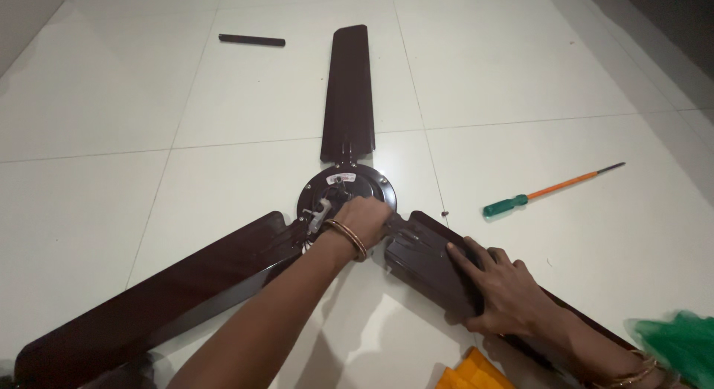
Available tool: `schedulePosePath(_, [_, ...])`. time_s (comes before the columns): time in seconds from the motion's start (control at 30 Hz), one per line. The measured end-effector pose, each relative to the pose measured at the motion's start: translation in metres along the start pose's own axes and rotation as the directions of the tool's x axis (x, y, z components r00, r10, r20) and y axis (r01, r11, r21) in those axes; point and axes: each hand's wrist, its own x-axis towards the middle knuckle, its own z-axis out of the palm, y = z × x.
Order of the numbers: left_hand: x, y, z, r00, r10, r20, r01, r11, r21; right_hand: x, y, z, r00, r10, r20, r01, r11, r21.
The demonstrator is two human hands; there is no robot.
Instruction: The person attaches fan blades to the motor housing using a screwdriver to tighten the screws. They then wrap electrical tape around the central wiring connections.
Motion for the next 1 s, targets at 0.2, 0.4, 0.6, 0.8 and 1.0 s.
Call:
schedulePosePath(0.2, [0.003, 0.008, 0.005, 0.991, 0.1, 0.089, -0.118, 0.968, 0.222, -0.004, 0.0, 0.003, 0.998, -0.022, -0.05, 0.023, 0.999, 0.022])
schedulePosePath(0.4, [-0.005, 0.002, -0.008, 0.985, 0.161, -0.067, -0.163, 0.986, -0.028, -0.003, 0.0, 0.001, 0.999, -0.014, -0.039, 0.015, 1.0, 0.015])
schedulePosePath(0.6, [-0.003, 0.0, 0.001, 0.998, 0.021, -0.054, -0.02, 0.999, 0.028, -0.002, -0.002, -0.002, 1.0, 0.018, 0.006, -0.018, 1.0, 0.001])
schedulePosePath(0.8, [0.001, 0.005, 0.005, 0.993, 0.121, 0.01, -0.121, 0.981, 0.151, -0.001, -0.001, 0.005, 0.999, 0.004, -0.034, -0.004, 1.0, 0.019])
schedulePosePath(1.0, [-0.011, 0.003, -0.008, 0.999, 0.045, -0.005, -0.045, 0.998, -0.039, 0.001, 0.0, 0.007, 0.999, -0.011, -0.033, 0.012, 1.0, 0.026])
